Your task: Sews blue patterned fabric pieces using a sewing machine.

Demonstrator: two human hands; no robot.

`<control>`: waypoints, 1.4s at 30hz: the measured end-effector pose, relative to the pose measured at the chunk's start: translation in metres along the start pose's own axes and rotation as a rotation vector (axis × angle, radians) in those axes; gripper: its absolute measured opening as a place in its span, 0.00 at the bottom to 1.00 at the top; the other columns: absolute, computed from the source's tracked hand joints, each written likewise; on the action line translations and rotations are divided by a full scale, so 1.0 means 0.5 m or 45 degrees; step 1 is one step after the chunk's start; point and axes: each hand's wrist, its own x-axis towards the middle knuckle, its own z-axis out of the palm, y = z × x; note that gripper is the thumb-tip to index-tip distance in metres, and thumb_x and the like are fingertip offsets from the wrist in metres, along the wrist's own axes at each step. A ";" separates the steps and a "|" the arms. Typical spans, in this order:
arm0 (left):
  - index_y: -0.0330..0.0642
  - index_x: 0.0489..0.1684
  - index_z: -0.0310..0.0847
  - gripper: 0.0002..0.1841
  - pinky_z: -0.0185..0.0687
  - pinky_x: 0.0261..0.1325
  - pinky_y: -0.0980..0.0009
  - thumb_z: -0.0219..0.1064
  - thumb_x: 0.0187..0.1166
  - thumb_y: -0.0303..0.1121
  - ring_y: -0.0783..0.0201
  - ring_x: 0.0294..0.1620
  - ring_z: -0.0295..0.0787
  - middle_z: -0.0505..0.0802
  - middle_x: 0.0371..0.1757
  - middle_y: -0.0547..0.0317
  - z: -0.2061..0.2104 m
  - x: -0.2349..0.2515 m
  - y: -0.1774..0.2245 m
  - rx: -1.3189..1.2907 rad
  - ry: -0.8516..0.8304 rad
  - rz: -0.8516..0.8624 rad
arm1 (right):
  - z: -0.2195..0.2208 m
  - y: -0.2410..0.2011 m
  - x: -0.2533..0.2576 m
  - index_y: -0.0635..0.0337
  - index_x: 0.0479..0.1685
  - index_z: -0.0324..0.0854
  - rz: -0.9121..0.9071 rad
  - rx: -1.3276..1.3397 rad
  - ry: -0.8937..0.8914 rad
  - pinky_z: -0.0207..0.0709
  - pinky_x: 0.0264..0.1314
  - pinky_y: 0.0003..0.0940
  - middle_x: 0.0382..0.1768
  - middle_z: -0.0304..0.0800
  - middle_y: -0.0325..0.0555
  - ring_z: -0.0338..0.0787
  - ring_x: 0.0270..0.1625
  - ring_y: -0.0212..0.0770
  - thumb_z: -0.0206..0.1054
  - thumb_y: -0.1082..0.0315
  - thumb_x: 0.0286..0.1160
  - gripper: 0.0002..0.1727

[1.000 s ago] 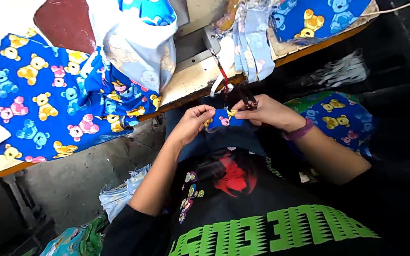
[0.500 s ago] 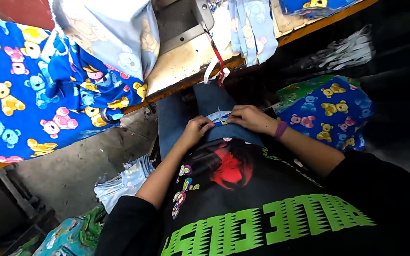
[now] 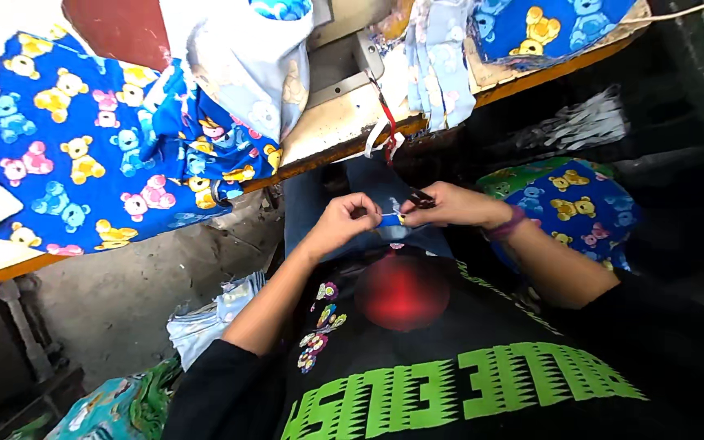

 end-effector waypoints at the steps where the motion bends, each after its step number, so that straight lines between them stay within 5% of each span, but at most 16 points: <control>1: 0.41 0.32 0.81 0.04 0.86 0.38 0.79 0.65 0.73 0.22 0.78 0.32 0.87 0.91 0.33 0.67 0.000 -0.002 0.034 -0.046 -0.048 -0.007 | -0.002 -0.024 -0.007 0.59 0.36 0.90 -0.061 0.003 0.007 0.61 0.15 0.13 0.16 0.80 0.27 0.69 0.14 0.16 0.76 0.70 0.71 0.02; 3: 0.42 0.32 0.80 0.05 0.84 0.33 0.81 0.66 0.71 0.20 0.79 0.25 0.85 0.87 0.24 0.71 0.000 -0.006 0.089 -0.073 -0.126 -0.070 | -0.003 -0.070 -0.017 0.58 0.32 0.89 -0.237 -0.070 0.032 0.68 0.22 0.12 0.22 0.85 0.28 0.76 0.21 0.16 0.78 0.73 0.65 0.03; 5: 0.42 0.38 0.82 0.06 0.72 0.23 0.86 0.71 0.70 0.21 0.82 0.17 0.76 0.82 0.18 0.74 -0.003 -0.013 0.128 -0.025 -0.159 -0.126 | -0.009 -0.103 -0.024 0.57 0.34 0.88 -0.365 -0.156 0.000 0.74 0.29 0.12 0.35 0.87 0.31 0.80 0.30 0.18 0.78 0.70 0.65 0.04; 8: 0.41 0.38 0.85 0.05 0.67 0.18 0.87 0.75 0.71 0.25 0.83 0.12 0.71 0.77 0.14 0.75 -0.008 -0.030 0.169 0.125 -0.141 -0.148 | -0.004 -0.143 -0.035 0.56 0.33 0.90 -0.393 -0.179 0.033 0.67 0.20 0.10 0.25 0.86 0.27 0.76 0.21 0.15 0.79 0.72 0.64 0.04; 11: 0.40 0.31 0.85 0.05 0.74 0.19 0.86 0.76 0.70 0.25 0.81 0.16 0.77 0.85 0.21 0.69 -0.010 -0.044 0.186 0.187 -0.088 -0.061 | 0.003 -0.154 -0.039 0.58 0.38 0.88 -0.476 -0.227 -0.017 0.70 0.28 0.10 0.34 0.85 0.30 0.77 0.28 0.17 0.78 0.71 0.66 0.05; 14: 0.40 0.31 0.88 0.03 0.79 0.32 0.86 0.76 0.70 0.26 0.81 0.29 0.82 0.89 0.34 0.66 -0.011 -0.055 0.190 0.272 -0.055 0.096 | 0.018 -0.158 -0.042 0.59 0.37 0.89 -0.455 -0.202 0.008 0.69 0.25 0.10 0.22 0.82 0.27 0.75 0.22 0.16 0.79 0.72 0.64 0.06; 18: 0.37 0.32 0.90 0.03 0.84 0.43 0.84 0.75 0.73 0.26 0.79 0.39 0.87 0.91 0.38 0.66 -0.012 -0.064 0.186 0.358 -0.086 0.274 | 0.030 -0.154 -0.056 0.56 0.33 0.88 -0.475 -0.138 0.051 0.63 0.17 0.09 0.16 0.78 0.25 0.71 0.16 0.14 0.76 0.70 0.71 0.02; 31: 0.39 0.31 0.87 0.06 0.78 0.42 0.87 0.66 0.77 0.27 0.84 0.38 0.82 0.88 0.37 0.70 0.019 -0.083 0.167 0.286 -0.089 0.182 | 0.059 -0.098 -0.078 0.55 0.39 0.87 -0.530 0.016 0.095 0.64 0.20 0.08 0.17 0.77 0.22 0.70 0.17 0.13 0.69 0.68 0.80 0.03; 37: 0.43 0.34 0.90 0.03 0.79 0.35 0.86 0.75 0.69 0.25 0.84 0.28 0.82 0.88 0.26 0.75 0.039 -0.090 0.164 0.074 -0.018 0.014 | 0.062 -0.093 -0.087 0.55 0.36 0.87 -0.584 0.029 0.108 0.64 0.20 0.08 0.20 0.83 0.23 0.72 0.18 0.12 0.69 0.67 0.80 0.06; 40: 0.41 0.33 0.92 0.04 0.76 0.31 0.87 0.75 0.68 0.21 0.85 0.23 0.79 0.88 0.22 0.75 0.048 -0.092 0.169 0.111 0.061 0.020 | 0.066 -0.095 -0.084 0.55 0.38 0.86 -0.565 -0.075 0.131 0.65 0.24 0.07 0.31 0.80 0.27 0.72 0.24 0.14 0.75 0.64 0.74 0.06; 42: 0.40 0.33 0.92 0.03 0.75 0.30 0.87 0.76 0.68 0.22 0.85 0.23 0.78 0.88 0.22 0.75 0.051 -0.090 0.170 0.178 0.096 0.051 | 0.077 -0.103 -0.083 0.54 0.46 0.82 -0.487 -0.130 0.204 0.63 0.27 0.09 0.36 0.80 0.26 0.69 0.27 0.14 0.82 0.58 0.62 0.18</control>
